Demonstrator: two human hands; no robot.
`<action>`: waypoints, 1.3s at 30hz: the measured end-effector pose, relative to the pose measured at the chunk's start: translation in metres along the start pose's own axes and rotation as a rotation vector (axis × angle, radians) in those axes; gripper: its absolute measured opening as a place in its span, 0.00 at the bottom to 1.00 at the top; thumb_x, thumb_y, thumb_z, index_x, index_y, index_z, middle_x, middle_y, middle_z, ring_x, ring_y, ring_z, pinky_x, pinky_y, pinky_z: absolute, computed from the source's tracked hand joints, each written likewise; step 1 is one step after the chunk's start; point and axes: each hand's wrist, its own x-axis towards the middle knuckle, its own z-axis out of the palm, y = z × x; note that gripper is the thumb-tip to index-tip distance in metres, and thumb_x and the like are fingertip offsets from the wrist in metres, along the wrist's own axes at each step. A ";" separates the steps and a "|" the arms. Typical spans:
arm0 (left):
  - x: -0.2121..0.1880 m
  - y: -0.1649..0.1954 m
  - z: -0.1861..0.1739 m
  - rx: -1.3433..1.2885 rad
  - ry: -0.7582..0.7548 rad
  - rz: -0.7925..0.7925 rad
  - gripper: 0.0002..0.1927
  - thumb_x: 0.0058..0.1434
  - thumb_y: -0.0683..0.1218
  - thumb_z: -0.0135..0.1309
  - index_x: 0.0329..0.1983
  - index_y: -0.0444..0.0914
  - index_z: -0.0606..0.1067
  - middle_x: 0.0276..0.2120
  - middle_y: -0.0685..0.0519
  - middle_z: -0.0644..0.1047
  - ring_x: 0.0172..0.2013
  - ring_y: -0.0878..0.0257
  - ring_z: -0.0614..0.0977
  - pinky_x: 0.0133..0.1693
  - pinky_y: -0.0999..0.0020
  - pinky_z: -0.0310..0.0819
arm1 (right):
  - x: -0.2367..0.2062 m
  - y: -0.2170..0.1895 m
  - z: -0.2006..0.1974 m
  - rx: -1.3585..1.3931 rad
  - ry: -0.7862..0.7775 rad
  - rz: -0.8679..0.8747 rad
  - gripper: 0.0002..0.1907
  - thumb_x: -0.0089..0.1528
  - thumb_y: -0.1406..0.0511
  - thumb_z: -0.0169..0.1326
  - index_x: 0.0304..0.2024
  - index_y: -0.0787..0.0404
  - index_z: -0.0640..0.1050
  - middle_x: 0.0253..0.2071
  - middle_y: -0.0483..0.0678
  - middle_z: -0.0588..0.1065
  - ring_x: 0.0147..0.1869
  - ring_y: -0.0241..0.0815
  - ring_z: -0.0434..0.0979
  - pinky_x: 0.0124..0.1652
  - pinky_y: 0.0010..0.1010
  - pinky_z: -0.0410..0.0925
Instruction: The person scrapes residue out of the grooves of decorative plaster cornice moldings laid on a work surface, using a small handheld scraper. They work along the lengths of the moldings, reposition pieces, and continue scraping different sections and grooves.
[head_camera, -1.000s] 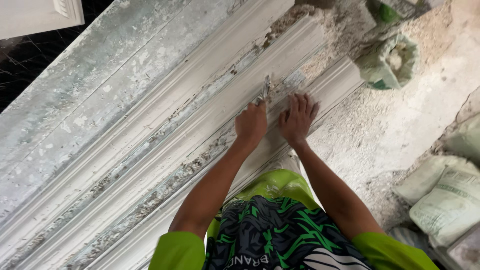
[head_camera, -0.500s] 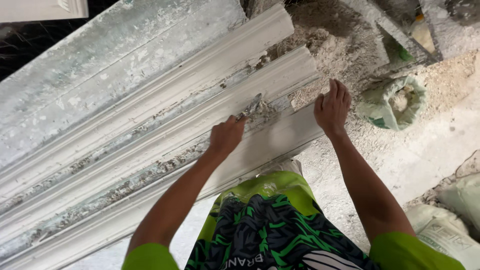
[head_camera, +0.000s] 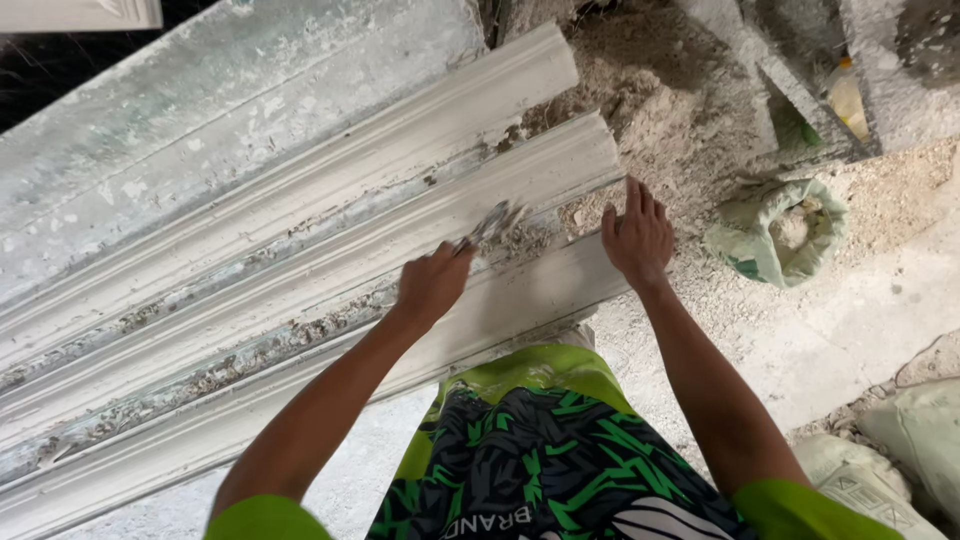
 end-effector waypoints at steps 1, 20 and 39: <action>0.005 0.004 0.000 0.002 -0.028 -0.005 0.17 0.67 0.45 0.47 0.57 0.47 0.77 0.34 0.47 0.77 0.20 0.52 0.80 0.20 0.53 0.76 | 0.000 0.000 0.001 -0.003 -0.022 0.023 0.34 0.73 0.49 0.39 0.76 0.61 0.59 0.69 0.58 0.68 0.65 0.56 0.73 0.52 0.45 0.72; 0.052 0.056 0.020 -0.027 0.046 0.060 0.17 0.71 0.42 0.44 0.60 0.42 0.75 0.38 0.42 0.78 0.20 0.55 0.80 0.18 0.58 0.75 | -0.001 0.001 0.001 0.037 -0.014 0.027 0.34 0.70 0.49 0.44 0.74 0.58 0.61 0.65 0.59 0.69 0.63 0.57 0.73 0.49 0.49 0.72; 0.101 0.108 0.020 0.036 0.113 0.059 0.12 0.67 0.46 0.46 0.49 0.44 0.78 0.39 0.42 0.79 0.32 0.45 0.84 0.31 0.49 0.80 | -0.003 -0.007 -0.012 0.075 -0.022 0.072 0.32 0.68 0.54 0.47 0.71 0.59 0.64 0.61 0.56 0.72 0.60 0.52 0.73 0.50 0.45 0.70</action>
